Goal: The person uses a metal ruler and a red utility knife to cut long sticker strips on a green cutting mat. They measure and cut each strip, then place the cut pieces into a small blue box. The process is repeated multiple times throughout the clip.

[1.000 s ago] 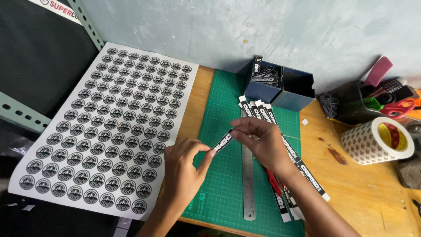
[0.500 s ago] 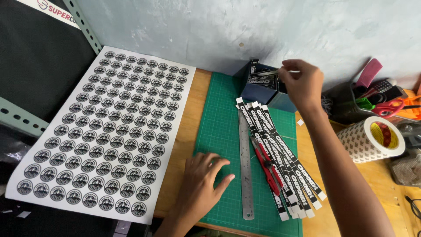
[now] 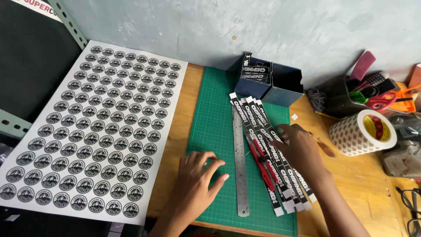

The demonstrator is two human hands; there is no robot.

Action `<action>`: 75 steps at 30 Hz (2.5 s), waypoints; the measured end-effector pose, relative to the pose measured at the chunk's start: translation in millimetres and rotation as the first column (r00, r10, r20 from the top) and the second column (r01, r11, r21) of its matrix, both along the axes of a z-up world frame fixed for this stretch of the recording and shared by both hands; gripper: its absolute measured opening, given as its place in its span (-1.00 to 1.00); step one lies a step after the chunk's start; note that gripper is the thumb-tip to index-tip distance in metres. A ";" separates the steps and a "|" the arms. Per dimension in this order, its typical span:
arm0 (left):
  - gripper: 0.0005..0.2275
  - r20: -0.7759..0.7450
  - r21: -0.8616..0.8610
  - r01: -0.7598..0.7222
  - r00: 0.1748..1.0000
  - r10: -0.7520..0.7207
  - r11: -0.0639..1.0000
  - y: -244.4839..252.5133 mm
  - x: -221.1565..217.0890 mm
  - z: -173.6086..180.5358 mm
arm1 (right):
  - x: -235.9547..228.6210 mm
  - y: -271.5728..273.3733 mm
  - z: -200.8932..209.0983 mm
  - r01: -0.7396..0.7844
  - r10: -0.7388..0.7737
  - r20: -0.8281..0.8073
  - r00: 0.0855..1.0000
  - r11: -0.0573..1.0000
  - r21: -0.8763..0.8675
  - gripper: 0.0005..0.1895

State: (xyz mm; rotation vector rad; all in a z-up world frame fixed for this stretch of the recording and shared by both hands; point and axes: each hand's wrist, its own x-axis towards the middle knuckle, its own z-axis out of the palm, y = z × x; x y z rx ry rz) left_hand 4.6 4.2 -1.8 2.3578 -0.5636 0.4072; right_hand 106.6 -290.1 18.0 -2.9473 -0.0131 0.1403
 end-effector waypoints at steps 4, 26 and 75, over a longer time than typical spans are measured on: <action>-0.82 0.008 0.015 -0.006 1.000 0.006 1.000 -1.5 0.3 -0.7 | 2.5 -0.4 2.0 0.059 -0.057 -0.014 0.998 0.981 0.187 -0.61; -0.77 0.088 -0.255 -0.178 0.975 0.206 0.950 2.4 -5.9 15.1 | -73.0 114.5 24.0 -0.444 0.378 0.239 0.894 0.817 0.368 -0.67; -0.62 0.167 0.274 -0.106 0.984 0.061 0.956 3.9 -28.2 -4.9 | -74.7 102.8 -11.1 -0.197 0.268 0.100 0.958 0.870 -0.452 -0.28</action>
